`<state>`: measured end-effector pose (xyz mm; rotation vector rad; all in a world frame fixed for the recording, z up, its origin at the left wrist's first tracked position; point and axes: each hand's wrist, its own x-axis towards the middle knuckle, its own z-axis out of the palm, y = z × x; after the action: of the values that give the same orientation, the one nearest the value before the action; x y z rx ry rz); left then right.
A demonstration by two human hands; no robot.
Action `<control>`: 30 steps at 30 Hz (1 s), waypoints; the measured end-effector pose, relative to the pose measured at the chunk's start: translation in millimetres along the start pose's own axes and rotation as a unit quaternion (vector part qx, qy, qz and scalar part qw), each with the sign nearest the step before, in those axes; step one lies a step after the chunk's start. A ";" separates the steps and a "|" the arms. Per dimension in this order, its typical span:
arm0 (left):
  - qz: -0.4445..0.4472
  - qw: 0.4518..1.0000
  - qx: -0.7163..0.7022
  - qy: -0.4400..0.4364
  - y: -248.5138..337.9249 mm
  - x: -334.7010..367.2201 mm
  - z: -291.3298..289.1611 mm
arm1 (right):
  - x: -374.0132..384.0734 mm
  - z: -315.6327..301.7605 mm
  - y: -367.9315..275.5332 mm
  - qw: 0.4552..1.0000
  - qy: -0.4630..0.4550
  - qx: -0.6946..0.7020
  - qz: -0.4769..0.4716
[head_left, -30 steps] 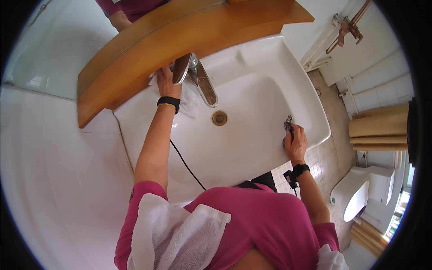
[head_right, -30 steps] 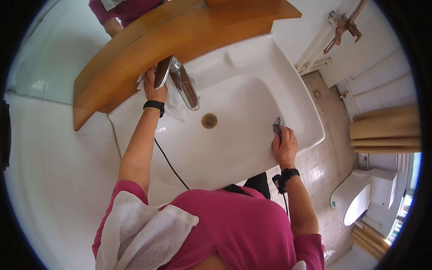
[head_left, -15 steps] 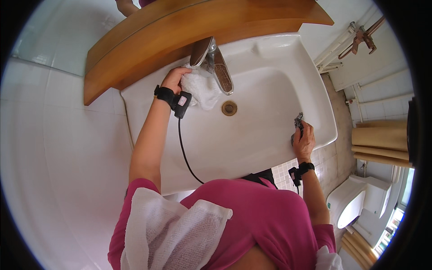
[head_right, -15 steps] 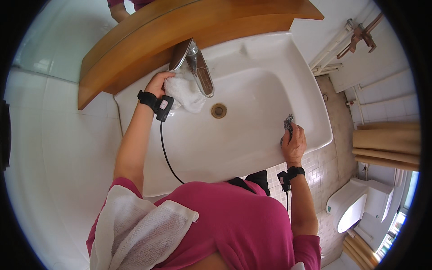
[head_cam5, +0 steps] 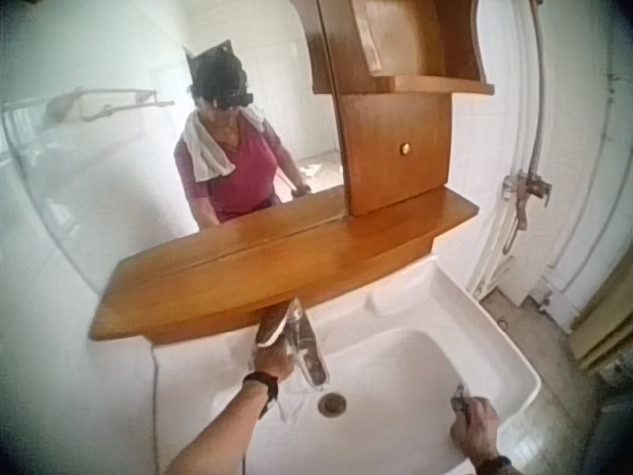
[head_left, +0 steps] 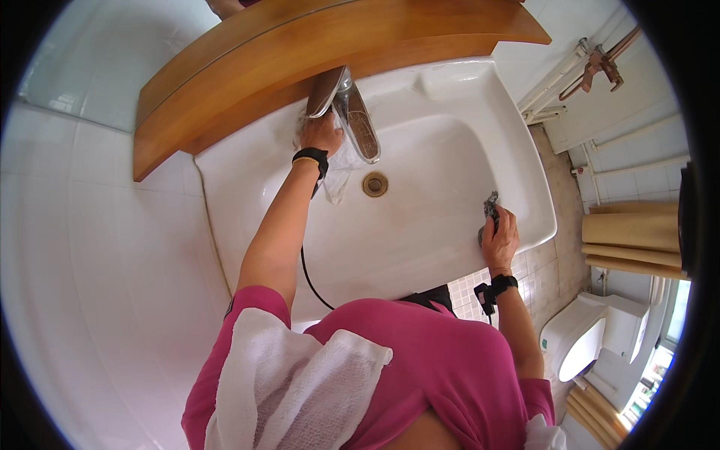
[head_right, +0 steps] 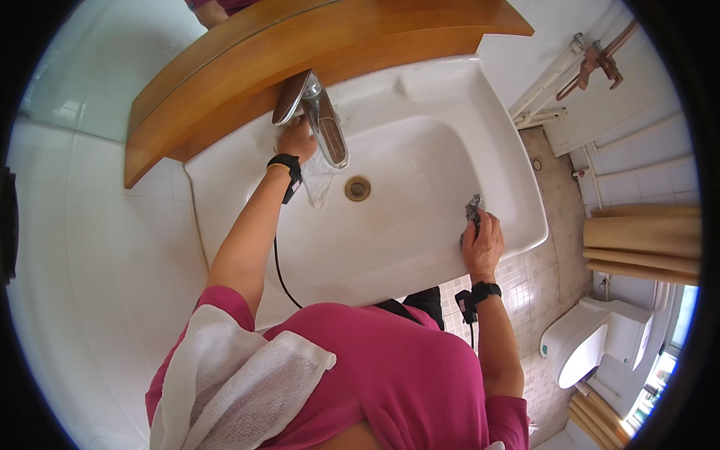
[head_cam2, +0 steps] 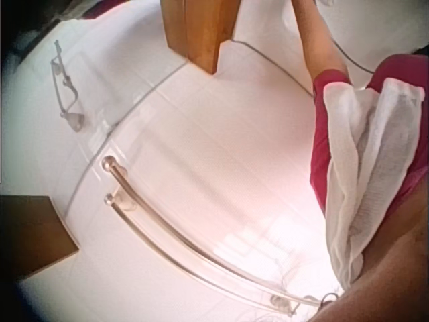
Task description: Cleaning a bathroom sink using a scrubbing pad and a cloth.
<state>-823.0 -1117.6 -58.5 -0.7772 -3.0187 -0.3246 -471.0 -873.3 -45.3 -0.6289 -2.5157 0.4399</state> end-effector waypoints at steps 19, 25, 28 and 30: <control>-0.070 0.980 0.006 -0.187 -4.2 -3.4 -34.9 | -2.1 1.6 0.1 1.000 -0.016 -0.010 0.006; -0.063 0.982 0.056 -0.171 -24.7 -20.1 -39.1 | 0.0 1.3 -1.7 1.000 -0.004 0.001 -0.002; -0.061 0.978 0.014 -0.198 -26.1 -18.1 -39.3 | 0.7 0.2 -3.3 1.000 -0.010 0.004 0.001; -0.058 0.971 -0.027 -0.229 -27.3 -10.1 -41.8 | 2.9 -0.6 -5.1 1.000 -0.014 0.007 -0.001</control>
<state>-829.0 -1154.1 -23.6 -0.7720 -3.5125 -0.2579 -474.7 -876.0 -41.5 -0.6179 -2.5366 0.4686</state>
